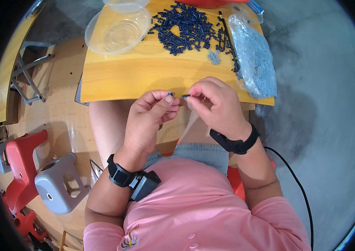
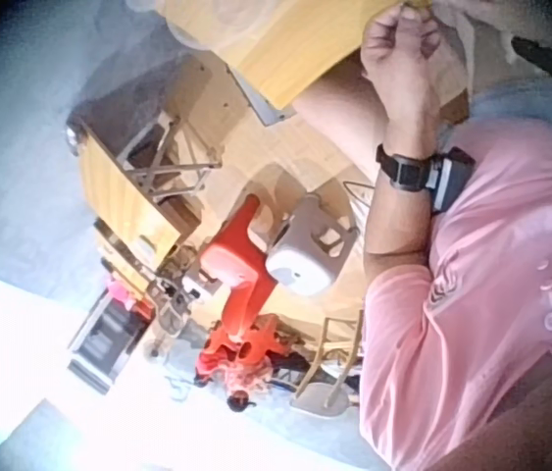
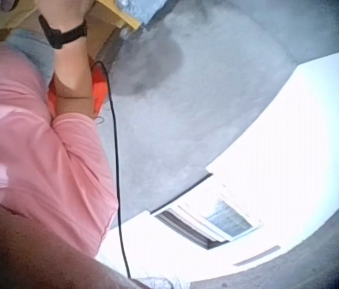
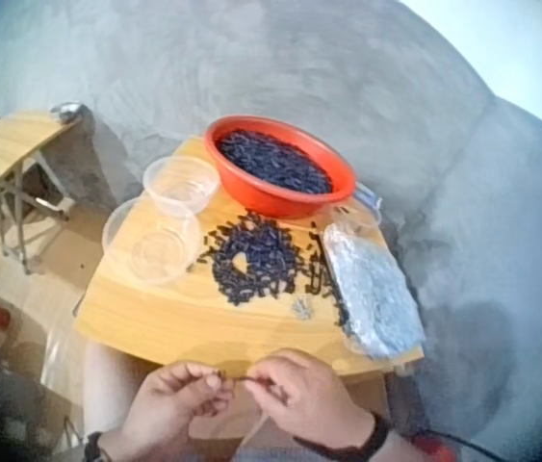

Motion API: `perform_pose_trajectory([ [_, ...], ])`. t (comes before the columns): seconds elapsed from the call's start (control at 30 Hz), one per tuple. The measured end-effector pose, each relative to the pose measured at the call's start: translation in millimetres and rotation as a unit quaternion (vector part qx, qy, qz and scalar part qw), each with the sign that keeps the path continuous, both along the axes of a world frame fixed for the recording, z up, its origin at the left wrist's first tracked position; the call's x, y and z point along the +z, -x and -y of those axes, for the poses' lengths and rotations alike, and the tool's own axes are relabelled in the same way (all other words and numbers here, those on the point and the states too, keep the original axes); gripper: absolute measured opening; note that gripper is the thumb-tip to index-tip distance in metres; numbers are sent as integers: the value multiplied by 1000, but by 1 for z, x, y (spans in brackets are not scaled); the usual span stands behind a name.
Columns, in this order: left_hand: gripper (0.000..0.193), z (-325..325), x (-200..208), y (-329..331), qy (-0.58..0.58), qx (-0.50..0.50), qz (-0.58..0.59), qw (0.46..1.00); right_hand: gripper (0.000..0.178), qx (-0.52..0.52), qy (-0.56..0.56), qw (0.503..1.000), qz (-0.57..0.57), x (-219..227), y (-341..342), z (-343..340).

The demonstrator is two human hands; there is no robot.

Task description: Assembling small blue plastic components by hand at a workbench.

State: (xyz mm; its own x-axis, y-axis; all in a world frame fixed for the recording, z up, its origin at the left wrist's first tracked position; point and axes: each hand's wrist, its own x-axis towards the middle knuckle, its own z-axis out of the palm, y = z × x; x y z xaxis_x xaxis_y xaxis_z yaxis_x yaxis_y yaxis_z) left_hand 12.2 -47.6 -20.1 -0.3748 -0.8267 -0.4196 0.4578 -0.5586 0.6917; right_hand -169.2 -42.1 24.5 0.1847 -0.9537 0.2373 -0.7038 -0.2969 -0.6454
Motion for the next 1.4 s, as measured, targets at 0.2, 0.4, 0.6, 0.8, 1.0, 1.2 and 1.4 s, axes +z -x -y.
perform_pose_trajectory([
  [0.2, 18, -13, 4, 5, 7, -24, 10, 1000, 16, 73, 89, 992, -48, 5, 2, -17],
  [0.4, 16, -23, 4, 5, 17, -23, 7, 1000, 17, 83, 121, 988, -56, 6, 4, -32],
  [0.6, 15, -33, 13, 8, 17, -27, 11, 999, 15, 109, 133, 983, -70, 8, 8, -42],
  [0.8, 16, -38, 14, 6, 37, -33, 28, 998, 12, 99, 84, 991, -1, 11, 8, -48],
  [1.0, 18, -44, 13, 6, 80, -15, 40, 996, 8, 81, 47, 993, 68, 12, 5, -52],
  [1.2, 19, -48, 18, 5, 104, -3, 74, 992, 14, -2, -85, 979, 183, 11, 9, -55],
  [1.4, 18, -52, 22, 10, 132, 12, 38, 990, 16, -5, -166, 949, 269, 11, 6, -60],
])
